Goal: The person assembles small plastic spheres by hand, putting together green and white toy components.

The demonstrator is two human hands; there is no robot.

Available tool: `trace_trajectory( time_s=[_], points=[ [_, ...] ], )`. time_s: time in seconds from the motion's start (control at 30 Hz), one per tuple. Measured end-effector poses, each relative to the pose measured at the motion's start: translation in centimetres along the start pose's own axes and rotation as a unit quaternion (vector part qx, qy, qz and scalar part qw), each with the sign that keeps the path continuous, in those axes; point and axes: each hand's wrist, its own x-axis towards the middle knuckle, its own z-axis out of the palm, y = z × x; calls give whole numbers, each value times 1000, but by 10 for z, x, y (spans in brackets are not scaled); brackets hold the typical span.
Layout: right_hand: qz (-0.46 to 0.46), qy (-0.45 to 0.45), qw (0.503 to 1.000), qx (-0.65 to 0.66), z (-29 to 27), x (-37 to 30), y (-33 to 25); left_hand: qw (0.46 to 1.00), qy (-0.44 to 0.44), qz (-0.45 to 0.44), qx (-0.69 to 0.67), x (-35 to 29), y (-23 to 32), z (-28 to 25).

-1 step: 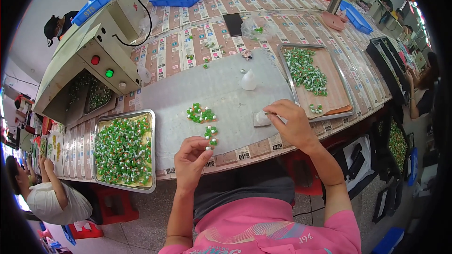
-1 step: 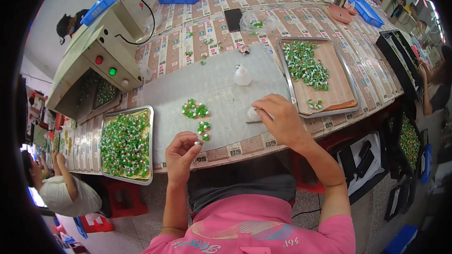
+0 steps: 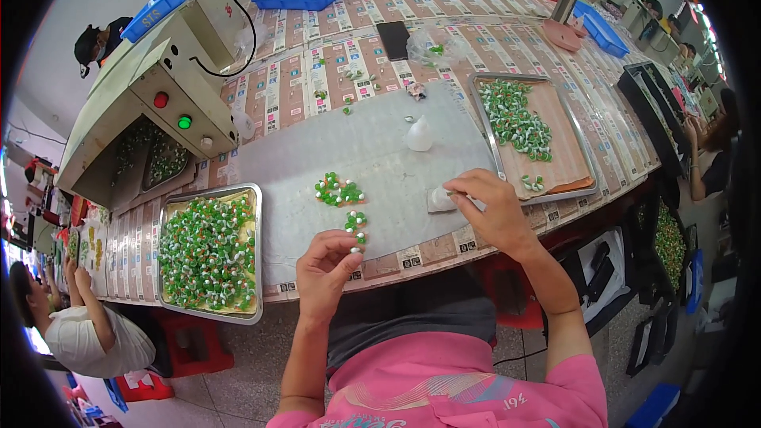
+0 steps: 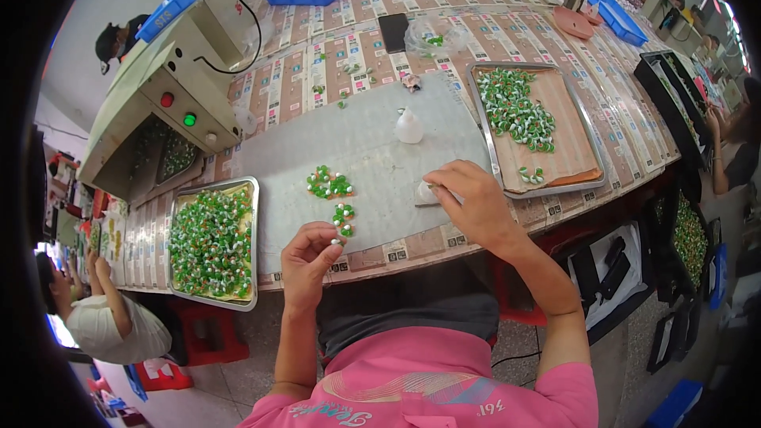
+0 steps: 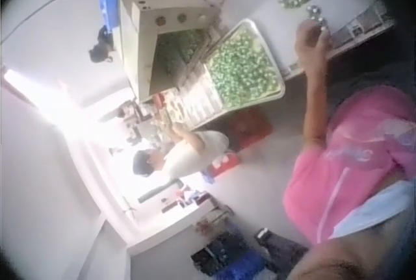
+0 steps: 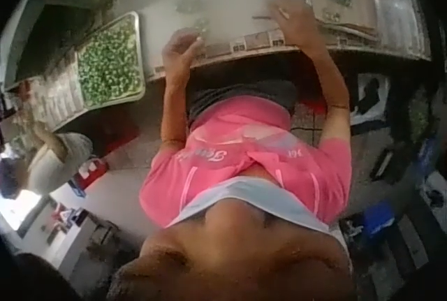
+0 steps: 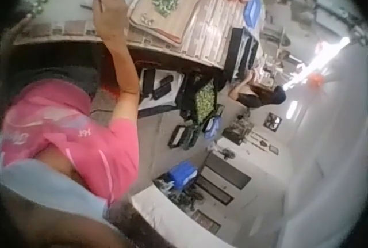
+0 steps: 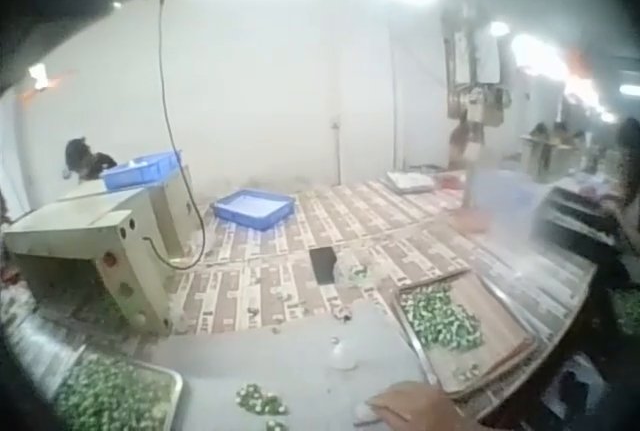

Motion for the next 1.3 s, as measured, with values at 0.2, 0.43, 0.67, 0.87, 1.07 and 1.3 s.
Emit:
trace_trajectory(
  time_s=[0.2, 0.43, 0.67, 0.87, 1.07, 1.3],
  points=[
    [91, -54, 979, 176, -3, -15, -22, 987, -34, -132, -85, -4, 3, 27],
    [134, -131, 946, 266, 8, -32, -36, 990, -51, -100, -86, -8, -12, 52],
    [155, -116, 936, 294, 14, -38, -36, 984, -62, -128, -104, -10, -10, 62],
    [151, -124, 939, 284, 14, -40, -33, 985, -66, -116, -112, -11, -12, 64],
    [139, -121, 940, 288, 15, -41, -30, 995, -77, -45, -51, -9, -16, 63],
    [127, -92, 944, 291, 20, -45, -22, 997, -77, -17, -17, -6, -20, 67]
  ],
)
